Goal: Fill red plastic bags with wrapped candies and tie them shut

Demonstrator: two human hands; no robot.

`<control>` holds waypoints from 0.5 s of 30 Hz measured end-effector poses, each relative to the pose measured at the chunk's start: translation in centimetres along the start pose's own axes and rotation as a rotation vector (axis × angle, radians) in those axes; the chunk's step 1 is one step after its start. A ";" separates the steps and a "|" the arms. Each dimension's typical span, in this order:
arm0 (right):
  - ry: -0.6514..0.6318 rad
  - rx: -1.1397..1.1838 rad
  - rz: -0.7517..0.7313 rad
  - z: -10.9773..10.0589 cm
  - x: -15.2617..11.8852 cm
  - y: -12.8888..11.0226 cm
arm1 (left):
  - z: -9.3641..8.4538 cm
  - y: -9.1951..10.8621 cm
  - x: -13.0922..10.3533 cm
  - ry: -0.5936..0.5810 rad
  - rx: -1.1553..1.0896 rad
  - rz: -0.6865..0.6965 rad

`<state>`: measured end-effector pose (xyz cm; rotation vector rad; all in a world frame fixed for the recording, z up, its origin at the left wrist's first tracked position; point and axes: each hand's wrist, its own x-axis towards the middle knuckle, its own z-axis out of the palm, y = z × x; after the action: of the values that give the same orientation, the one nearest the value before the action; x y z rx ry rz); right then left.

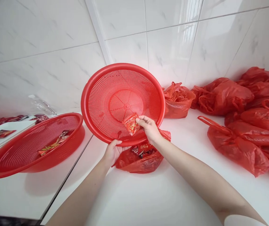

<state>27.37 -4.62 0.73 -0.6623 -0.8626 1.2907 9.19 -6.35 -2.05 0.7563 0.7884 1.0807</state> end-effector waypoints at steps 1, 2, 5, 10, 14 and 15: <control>0.001 0.007 0.019 -0.1 0.1 0.0 | 0.0 0.0 0.0 0.004 0.002 0.008; 0.015 0.023 0.048 -0.2 0.2 0.1 | 0.0 0.1 0.0 0.010 0.002 0.016; 0.090 0.090 0.135 -0.2 0.4 0.2 | -0.1 0.0 0.1 0.027 0.009 0.019; 0.066 0.104 0.113 0.2 0.3 0.2 | -0.2 -0.2 0.2 0.014 0.011 0.010; 0.032 0.051 0.077 0.2 0.2 0.1 | -0.2 -0.2 0.2 0.022 0.009 0.002; 0.029 0.031 0.063 0.1 0.2 0.1 | -0.1 -0.1 0.2 0.022 0.009 -0.001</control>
<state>27.21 -4.40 0.77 -0.6868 -0.8021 1.3457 9.17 -6.16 -2.25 0.7526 0.8134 1.0864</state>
